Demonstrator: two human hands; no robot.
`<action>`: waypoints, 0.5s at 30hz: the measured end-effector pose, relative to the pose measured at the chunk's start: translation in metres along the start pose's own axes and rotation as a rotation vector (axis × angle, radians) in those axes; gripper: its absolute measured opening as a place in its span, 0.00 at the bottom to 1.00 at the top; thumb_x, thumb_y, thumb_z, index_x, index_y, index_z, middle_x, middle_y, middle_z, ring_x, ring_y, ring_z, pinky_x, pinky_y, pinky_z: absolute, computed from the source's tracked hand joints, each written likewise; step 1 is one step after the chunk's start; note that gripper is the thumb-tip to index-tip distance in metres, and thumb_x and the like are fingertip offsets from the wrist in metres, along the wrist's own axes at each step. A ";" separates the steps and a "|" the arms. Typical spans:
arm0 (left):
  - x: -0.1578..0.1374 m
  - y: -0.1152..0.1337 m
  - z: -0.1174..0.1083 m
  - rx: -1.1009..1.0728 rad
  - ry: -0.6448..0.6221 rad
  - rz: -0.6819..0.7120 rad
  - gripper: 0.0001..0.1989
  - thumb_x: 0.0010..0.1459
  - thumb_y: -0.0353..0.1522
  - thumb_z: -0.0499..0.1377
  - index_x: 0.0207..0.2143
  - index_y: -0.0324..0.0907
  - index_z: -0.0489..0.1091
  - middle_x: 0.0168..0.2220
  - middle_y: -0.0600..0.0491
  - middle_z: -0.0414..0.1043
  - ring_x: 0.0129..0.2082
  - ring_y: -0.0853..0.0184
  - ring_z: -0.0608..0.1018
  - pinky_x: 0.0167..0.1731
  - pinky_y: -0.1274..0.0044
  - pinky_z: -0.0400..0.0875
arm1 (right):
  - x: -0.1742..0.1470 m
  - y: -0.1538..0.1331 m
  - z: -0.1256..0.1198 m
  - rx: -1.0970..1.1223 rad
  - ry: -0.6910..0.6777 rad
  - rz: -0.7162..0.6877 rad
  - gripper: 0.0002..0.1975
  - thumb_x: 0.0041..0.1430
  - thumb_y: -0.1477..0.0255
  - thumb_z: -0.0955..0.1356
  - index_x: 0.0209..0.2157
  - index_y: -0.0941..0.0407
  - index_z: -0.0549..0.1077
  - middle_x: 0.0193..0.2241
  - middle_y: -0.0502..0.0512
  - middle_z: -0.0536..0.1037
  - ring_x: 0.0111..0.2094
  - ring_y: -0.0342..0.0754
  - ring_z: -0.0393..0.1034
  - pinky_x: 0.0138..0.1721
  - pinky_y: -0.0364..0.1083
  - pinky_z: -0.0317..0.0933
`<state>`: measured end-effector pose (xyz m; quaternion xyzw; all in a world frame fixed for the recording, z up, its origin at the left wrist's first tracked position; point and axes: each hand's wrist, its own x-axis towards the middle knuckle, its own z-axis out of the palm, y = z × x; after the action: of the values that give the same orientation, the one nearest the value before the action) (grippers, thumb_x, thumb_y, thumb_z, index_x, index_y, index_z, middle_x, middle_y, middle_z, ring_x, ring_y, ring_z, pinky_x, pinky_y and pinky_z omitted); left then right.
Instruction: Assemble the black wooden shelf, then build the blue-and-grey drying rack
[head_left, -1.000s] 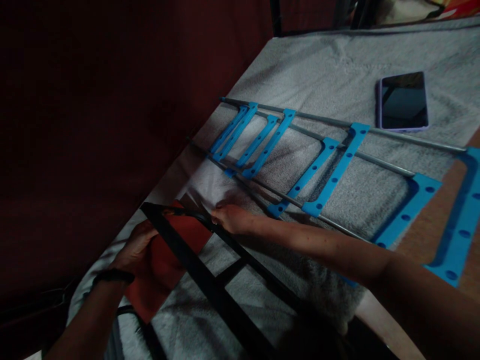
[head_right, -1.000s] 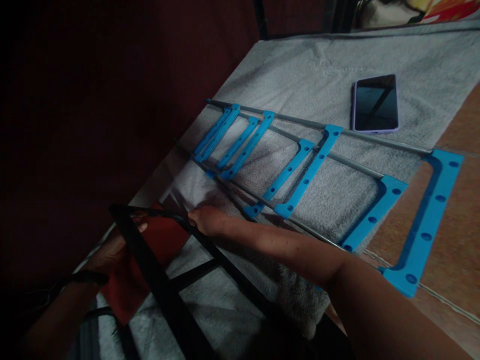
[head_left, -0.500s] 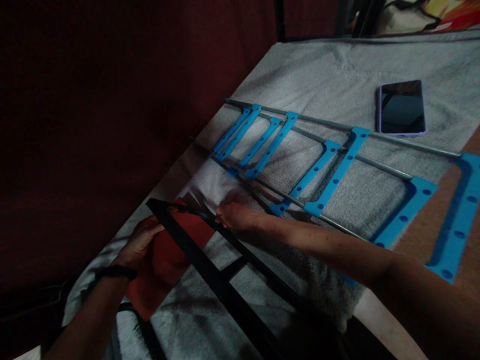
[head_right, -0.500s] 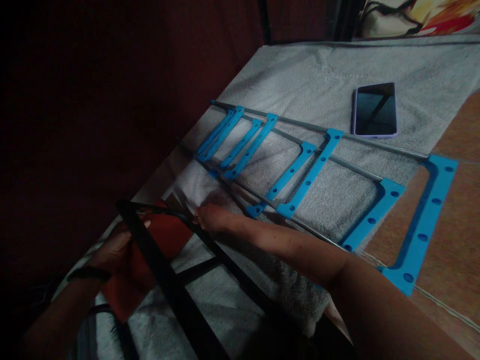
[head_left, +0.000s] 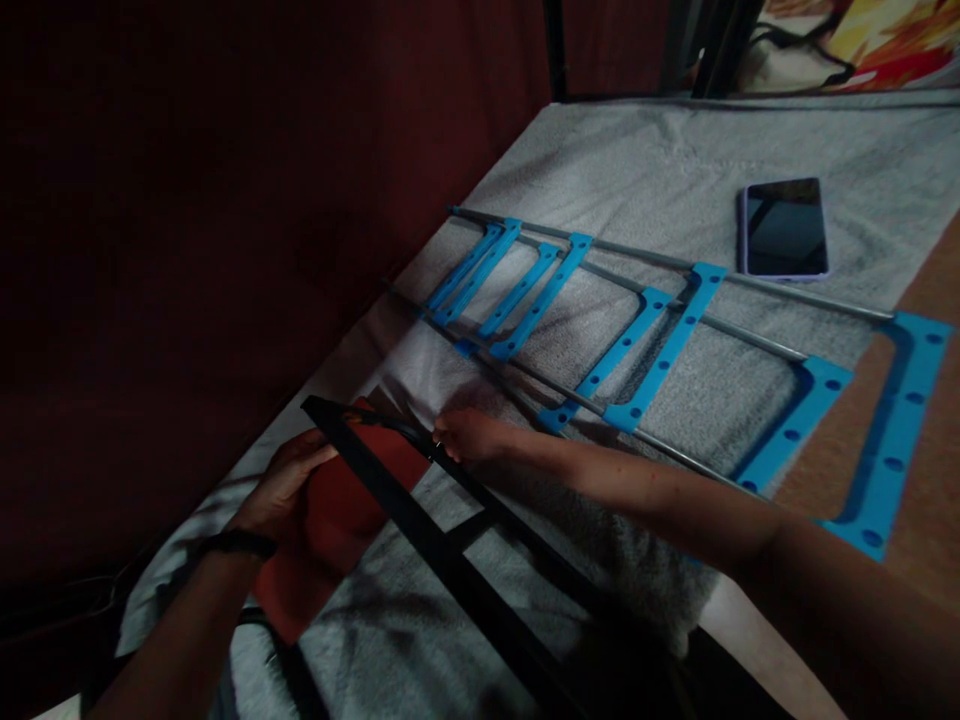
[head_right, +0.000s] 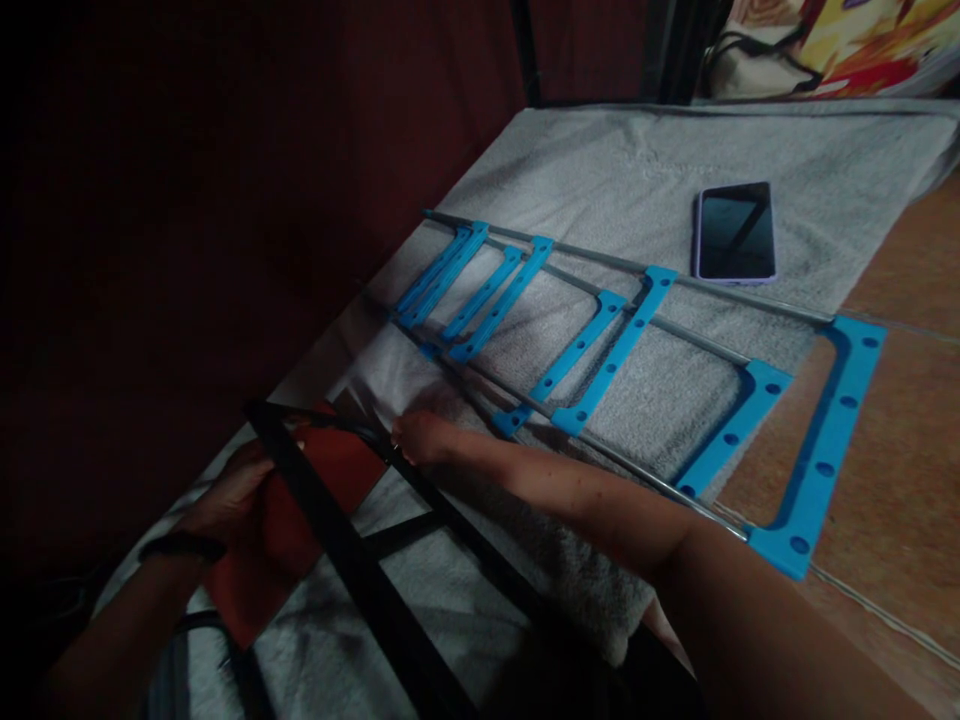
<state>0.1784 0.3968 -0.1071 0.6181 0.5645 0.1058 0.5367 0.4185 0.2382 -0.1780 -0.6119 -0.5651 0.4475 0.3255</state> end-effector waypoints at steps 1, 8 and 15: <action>0.001 -0.001 -0.001 -0.005 -0.004 -0.017 0.32 0.37 0.39 0.75 0.47 0.42 0.76 0.38 0.51 0.83 0.42 0.54 0.82 0.43 0.70 0.78 | -0.002 -0.001 -0.002 0.029 -0.043 0.002 0.12 0.64 0.84 0.66 0.35 0.54 0.78 0.26 0.46 0.81 0.25 0.36 0.73 0.27 0.35 0.61; 0.000 -0.002 -0.001 -0.018 -0.062 -0.036 0.30 0.41 0.40 0.74 0.48 0.43 0.75 0.37 0.52 0.82 0.42 0.55 0.82 0.40 0.71 0.77 | 0.002 -0.008 -0.007 -0.086 -0.060 0.011 0.08 0.63 0.81 0.69 0.32 0.56 0.77 0.30 0.52 0.82 0.28 0.40 0.75 0.32 0.39 0.62; -0.006 0.003 0.007 -0.028 -0.032 -0.020 0.32 0.38 0.40 0.75 0.48 0.43 0.75 0.37 0.53 0.82 0.41 0.55 0.82 0.38 0.72 0.77 | 0.000 -0.007 0.009 -0.275 0.093 0.005 0.11 0.69 0.66 0.66 0.37 0.55 0.78 0.35 0.59 0.82 0.37 0.46 0.77 0.36 0.43 0.64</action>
<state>0.1833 0.3888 -0.1050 0.6063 0.5605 0.0984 0.5554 0.4074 0.2379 -0.1753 -0.6722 -0.6038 0.3379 0.2635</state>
